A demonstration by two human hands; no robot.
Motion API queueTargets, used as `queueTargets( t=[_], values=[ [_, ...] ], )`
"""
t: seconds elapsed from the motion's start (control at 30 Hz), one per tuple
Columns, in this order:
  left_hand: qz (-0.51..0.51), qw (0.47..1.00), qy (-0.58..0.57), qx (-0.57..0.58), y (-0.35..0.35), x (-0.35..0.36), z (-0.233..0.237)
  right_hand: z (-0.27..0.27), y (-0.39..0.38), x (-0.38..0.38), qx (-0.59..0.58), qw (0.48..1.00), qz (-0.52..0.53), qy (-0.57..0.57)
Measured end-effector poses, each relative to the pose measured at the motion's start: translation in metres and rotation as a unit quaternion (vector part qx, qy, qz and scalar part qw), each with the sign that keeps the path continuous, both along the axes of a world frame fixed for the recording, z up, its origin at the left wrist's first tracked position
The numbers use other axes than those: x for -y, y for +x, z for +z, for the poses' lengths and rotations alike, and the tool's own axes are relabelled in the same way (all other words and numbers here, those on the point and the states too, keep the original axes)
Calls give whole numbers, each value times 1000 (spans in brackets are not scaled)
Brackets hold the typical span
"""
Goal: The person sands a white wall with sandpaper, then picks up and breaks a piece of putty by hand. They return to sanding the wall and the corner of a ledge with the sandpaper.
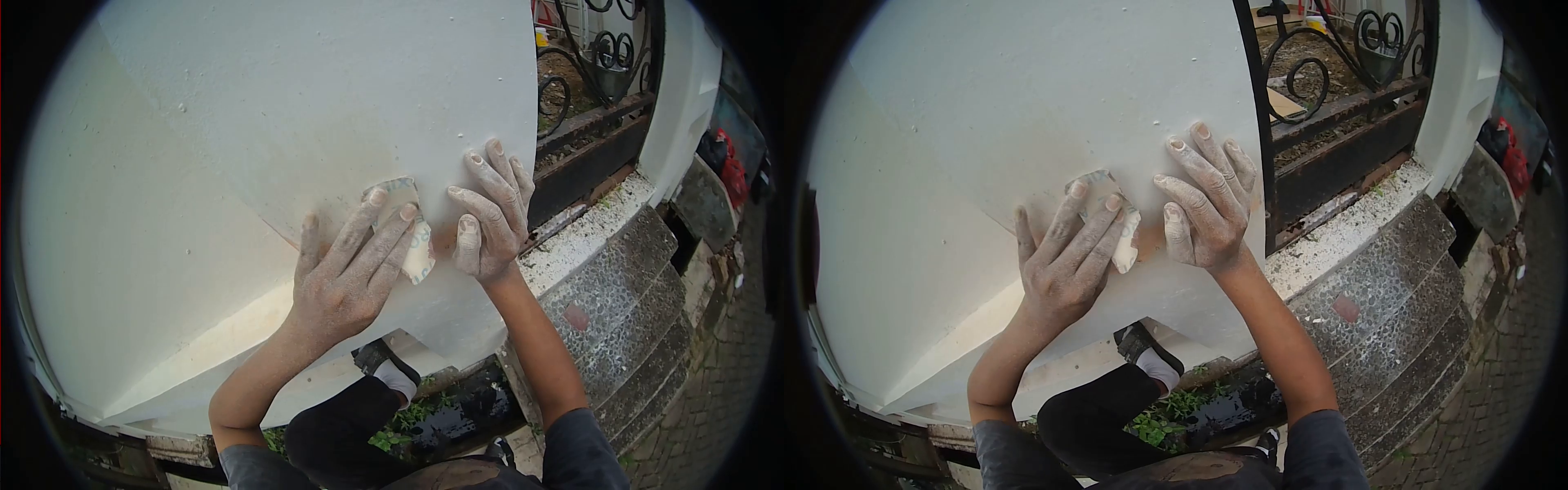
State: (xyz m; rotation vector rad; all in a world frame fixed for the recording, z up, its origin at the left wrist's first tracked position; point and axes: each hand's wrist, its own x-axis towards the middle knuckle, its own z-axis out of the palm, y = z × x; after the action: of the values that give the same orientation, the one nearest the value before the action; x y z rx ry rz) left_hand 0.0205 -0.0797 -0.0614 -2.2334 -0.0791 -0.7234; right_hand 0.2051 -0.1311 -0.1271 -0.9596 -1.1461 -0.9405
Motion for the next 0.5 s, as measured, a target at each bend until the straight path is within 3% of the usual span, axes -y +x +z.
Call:
queueTargets(
  t=[0.07,0.1,0.2,0.3,0.33,0.4,0.5],
  values=[
    [-10,994,-14,-109,0,7,-22,1,1,1,3,1000,3,-4],
    [-39,994,-39,-91,-4,0,-17,1,0,2,3,1000,2,-5],
    [11,997,28,64,-8,-1,30,1,1,2,4,1000,-6,-6],
    [5,996,23,87,-6,-8,9,0,0,0,3,1000,0,-5],
    [7,999,-27,32,-5,0,-5,0,0,0,2,1000,0,-4],
    [7,993,-17,-120,2,9,-25,1,0,2,2,1000,-1,-5],
    [-17,999,8,-39,-4,-2,-3,1,1,1,10,1000,-12,-6]
  ],
)
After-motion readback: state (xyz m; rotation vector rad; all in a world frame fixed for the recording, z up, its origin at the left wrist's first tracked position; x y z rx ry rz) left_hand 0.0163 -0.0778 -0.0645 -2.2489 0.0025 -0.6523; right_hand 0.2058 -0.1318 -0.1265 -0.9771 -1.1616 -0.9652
